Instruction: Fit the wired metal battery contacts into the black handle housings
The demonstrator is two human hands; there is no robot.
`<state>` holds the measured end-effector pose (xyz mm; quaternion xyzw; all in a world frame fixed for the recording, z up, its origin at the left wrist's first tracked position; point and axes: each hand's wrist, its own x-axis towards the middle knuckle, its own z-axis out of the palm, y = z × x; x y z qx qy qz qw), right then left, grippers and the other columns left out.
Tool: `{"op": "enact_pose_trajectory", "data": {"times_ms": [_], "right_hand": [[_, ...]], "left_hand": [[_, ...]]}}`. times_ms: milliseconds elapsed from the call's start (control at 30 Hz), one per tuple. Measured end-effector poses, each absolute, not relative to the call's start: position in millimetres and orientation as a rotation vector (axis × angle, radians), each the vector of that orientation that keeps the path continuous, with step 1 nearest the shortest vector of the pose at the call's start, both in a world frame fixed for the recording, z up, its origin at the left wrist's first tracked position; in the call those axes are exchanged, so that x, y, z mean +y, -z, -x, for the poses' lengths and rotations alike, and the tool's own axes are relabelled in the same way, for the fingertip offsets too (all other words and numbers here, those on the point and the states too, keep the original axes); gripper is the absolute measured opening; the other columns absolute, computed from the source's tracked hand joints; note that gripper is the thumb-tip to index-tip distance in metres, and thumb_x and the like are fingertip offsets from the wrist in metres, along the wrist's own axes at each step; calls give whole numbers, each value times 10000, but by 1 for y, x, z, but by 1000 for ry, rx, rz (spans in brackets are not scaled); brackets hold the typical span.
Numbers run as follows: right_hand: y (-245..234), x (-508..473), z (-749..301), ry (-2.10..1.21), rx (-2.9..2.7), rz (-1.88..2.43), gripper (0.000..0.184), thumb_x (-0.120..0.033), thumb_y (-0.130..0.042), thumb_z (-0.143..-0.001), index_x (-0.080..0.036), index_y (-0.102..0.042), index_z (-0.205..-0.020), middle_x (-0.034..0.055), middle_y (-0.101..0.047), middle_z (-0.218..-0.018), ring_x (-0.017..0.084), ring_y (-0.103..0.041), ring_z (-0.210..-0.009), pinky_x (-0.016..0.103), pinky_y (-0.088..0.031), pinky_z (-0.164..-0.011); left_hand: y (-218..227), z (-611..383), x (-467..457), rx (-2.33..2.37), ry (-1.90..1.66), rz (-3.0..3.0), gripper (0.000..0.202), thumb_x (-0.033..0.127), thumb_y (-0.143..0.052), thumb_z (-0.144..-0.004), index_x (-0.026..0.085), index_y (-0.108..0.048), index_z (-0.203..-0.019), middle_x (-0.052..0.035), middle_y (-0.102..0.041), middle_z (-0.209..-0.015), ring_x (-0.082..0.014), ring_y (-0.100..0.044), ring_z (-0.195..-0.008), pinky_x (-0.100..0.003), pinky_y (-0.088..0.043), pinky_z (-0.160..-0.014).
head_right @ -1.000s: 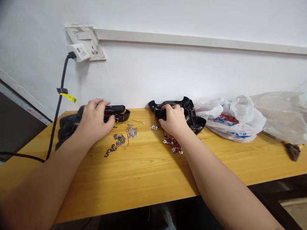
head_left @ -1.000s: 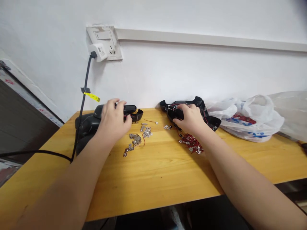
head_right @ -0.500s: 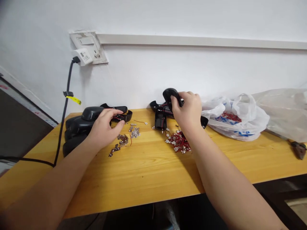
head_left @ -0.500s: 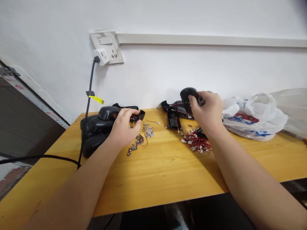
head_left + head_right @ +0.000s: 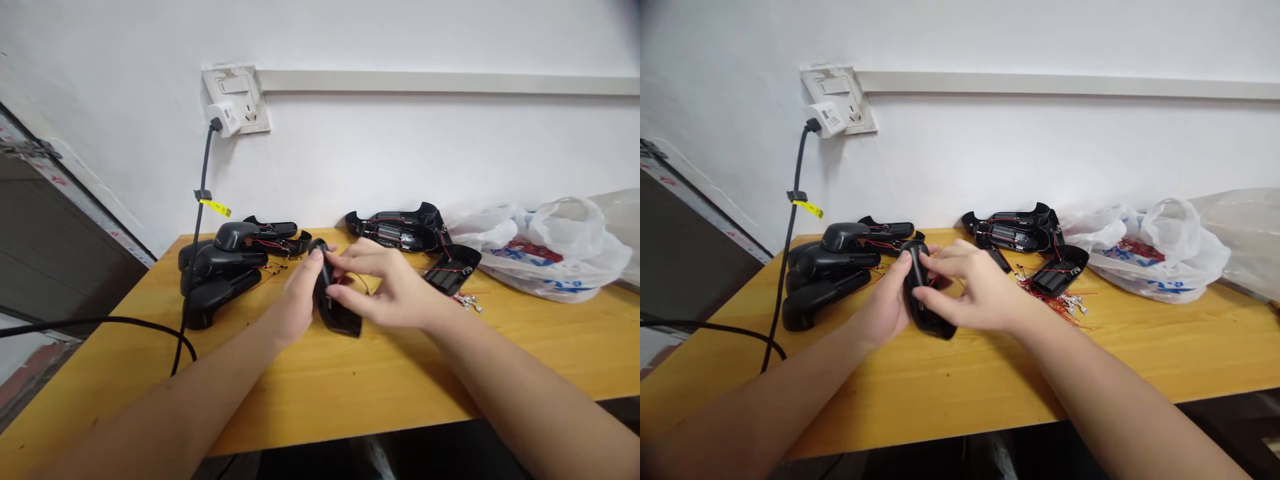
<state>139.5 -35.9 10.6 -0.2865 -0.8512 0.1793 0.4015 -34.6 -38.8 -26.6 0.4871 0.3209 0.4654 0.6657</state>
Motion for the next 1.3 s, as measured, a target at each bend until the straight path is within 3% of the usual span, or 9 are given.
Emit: {"op": "enact_pose_trajectory", "data": {"times_ms": [100, 233, 367, 500, 633, 867, 1000, 1133, 1300], "right_hand": [[-11, -18, -154, -682, -1868, 952, 259, -401, -625, -963, -190, -772, -933, 68, -742, -891, 197, -666, -809, 346, -528, -761], [10, 8, -141, -755, -1950, 1232, 282, -368, -626, -932, -130, -752, -1016, 108, -752, -946, 206, -668, -806, 332, -514, -725], [29, 19, -105, -592, -2166, 1498, 367, -355, -655, -895, -100, -743, -1144, 168, -751, -1034, 257, -684, -861, 376, -507, -775], [28, 33, -80, -522, -2130, 1580, 278, -333, -656, -887, -129, -786, -1024, 150, -754, -961, 244, -675, -825, 361, -485, -753], [27, 56, -69, -631, -2052, 1648, 259, -384, -691, -848, -152, -781, -777, 79, -711, -708, 196, -610, -629, 330, -426, -591], [41, 70, -56, -752, -1983, 1600, 134, -277, -787, -770, -176, -825, -849, 56, -766, -782, 167, -642, -651, 301, -468, -612], [22, 58, -66, -745, -1978, 1519, 136, -267, -743, -820, -159, -821, -844, 69, -764, -762, 165, -641, -647, 306, -485, -610], [-19, 32, -104, -678, -1933, 1338, 202, -338, -731, -852, -150, -806, -854, 88, -754, -747, 171, -642, -601, 327, -499, -568], [-42, -3, -147, -892, -1730, 1174, 198, -346, -882, -699, -177, -815, -778, 75, -756, -736, 159, -639, -582, 290, -497, -507]], "left_hand": [[20, 36, -45, 564, -683, -1023, 674, 714, -403, -932, 151, -622, -1231, -106, -701, -970, -193, -699, -749, -306, -554, -689], [10, 44, -55, 394, -121, -1169, 516, 599, -548, -887, 154, -685, -1108, -63, -654, -809, -143, -616, -562, -288, -501, -615], [9, 47, -54, 425, -18, -1255, 333, 434, -533, -885, 167, -666, -1033, -45, -627, -756, -146, -582, -532, -291, -478, -594], [20, 45, -48, 365, -19, -1183, 474, 527, -449, -869, 169, -658, -1098, -57, -653, -738, -177, -590, -512, -331, -480, -602], [26, 42, -49, 454, -11, -1048, 538, 607, -383, -826, 200, -674, -1025, -61, -674, -736, -202, -606, -570, -348, -480, -653], [17, 38, -54, 527, -65, -1002, 451, 522, -294, -881, 218, -628, -875, -53, -637, -642, -216, -600, -548, -390, -492, -720], [27, 37, -48, 493, -133, -930, 528, 580, -287, -866, 189, -631, -951, -85, -672, -690, -237, -631, -574, -424, -524, -735], [36, 38, -39, 437, -276, -800, 691, 670, -272, -871, 129, -621, -1123, -139, -712, -777, -275, -706, -649, -390, -539, -675], [30, 39, -36, 652, -509, -655, 736, 651, -210, -938, 116, -586, -1275, -179, -744, -891, -275, -717, -631, -374, -559, -593]]}}
